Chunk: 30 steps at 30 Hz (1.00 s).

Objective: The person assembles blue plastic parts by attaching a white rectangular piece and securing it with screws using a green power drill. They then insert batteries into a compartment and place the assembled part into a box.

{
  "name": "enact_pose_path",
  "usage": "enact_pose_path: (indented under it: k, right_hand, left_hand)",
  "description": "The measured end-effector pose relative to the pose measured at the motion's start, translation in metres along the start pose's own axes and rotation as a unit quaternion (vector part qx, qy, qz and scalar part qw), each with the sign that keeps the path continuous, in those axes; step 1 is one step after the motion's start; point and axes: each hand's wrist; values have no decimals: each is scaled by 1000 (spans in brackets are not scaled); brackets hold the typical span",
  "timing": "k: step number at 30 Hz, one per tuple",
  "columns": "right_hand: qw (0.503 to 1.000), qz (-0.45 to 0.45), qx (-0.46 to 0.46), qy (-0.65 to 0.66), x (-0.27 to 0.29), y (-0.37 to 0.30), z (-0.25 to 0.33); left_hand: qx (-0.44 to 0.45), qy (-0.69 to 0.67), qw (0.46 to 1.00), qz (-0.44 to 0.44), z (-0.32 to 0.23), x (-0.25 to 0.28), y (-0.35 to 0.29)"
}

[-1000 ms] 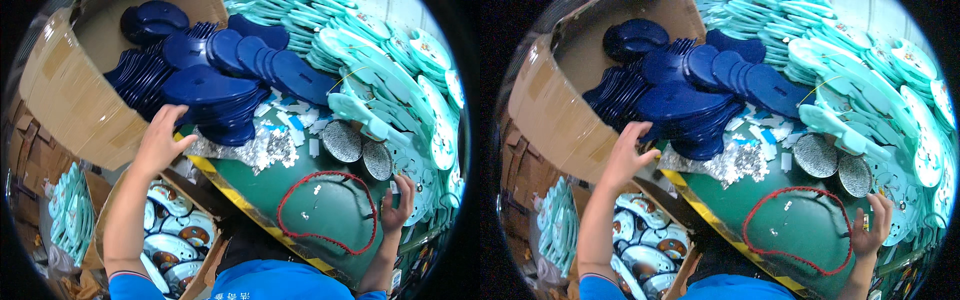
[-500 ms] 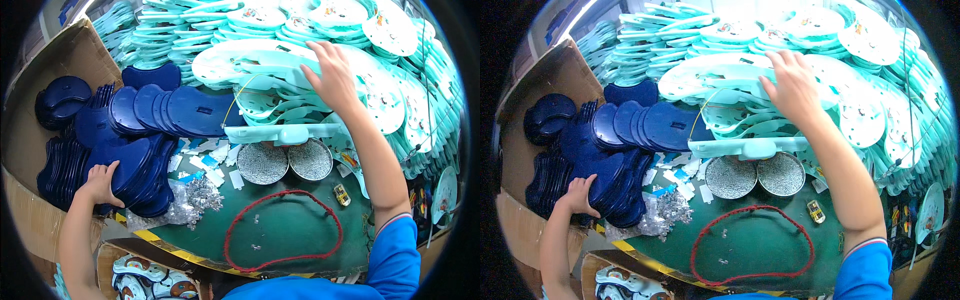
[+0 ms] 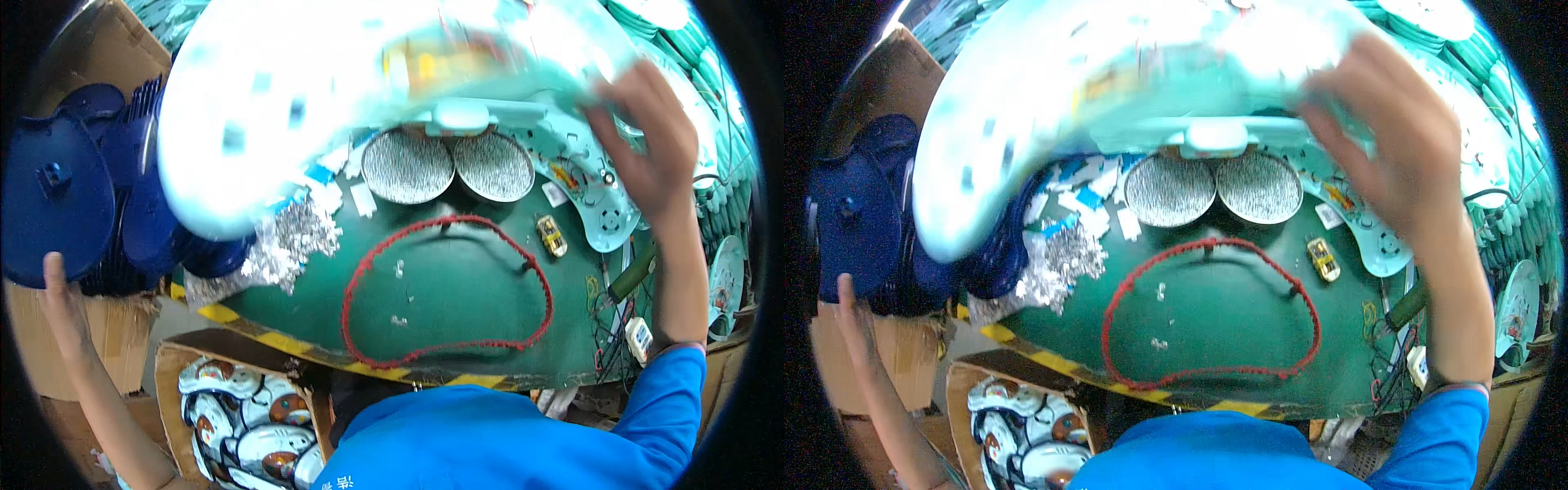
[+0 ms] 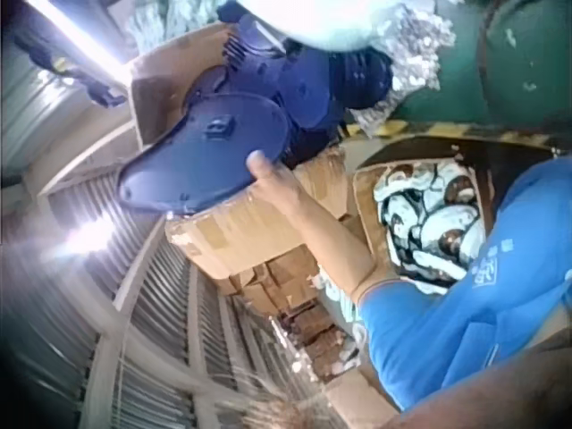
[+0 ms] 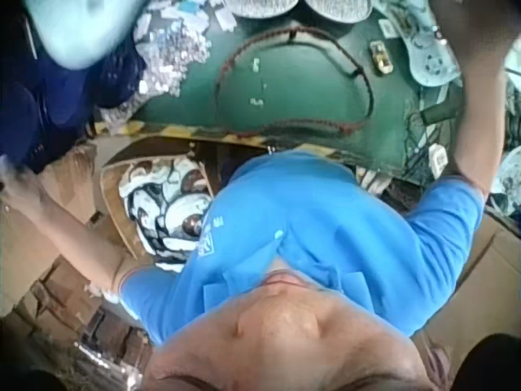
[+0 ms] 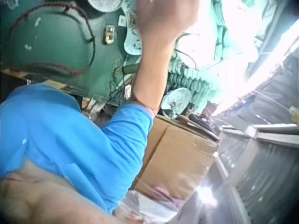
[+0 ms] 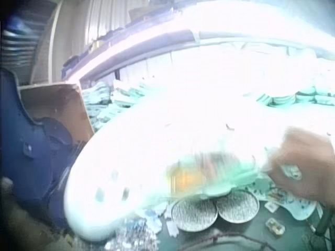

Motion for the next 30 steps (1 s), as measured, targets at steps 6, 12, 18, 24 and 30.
enact_pose_path:
  k: [6, 12, 18, 24, 30]
  right_hand:
    - [973, 151, -13, 174, 17, -146, 117]
    - [955, 209, -95, 190, -17, -217, 137]
    - [924, 246, 2, 292, -29, -140, 151]
    - [920, 295, 65, 249, -92, -104, 210]
    - [651, 445, -109, 605, -75, -73, 188]
  left_hand:
    - [16, -199, 975, -97, -54, -62, -57]
    - [131, -366, 919, -67, -92, -115, -140]
    - [125, -354, 925, 62, -69, -118, -204]
    - [137, -352, 919, 115, -70, -125, -223]
    - [141, -324, 929, 108, -53, -104, -243]
Point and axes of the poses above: each hand's wrist, its own y-axis towards the middle knuckle, its own x-axis out of the back of the hand, z = x × y, and after that the axes turned 4 degrees about y, right-handed
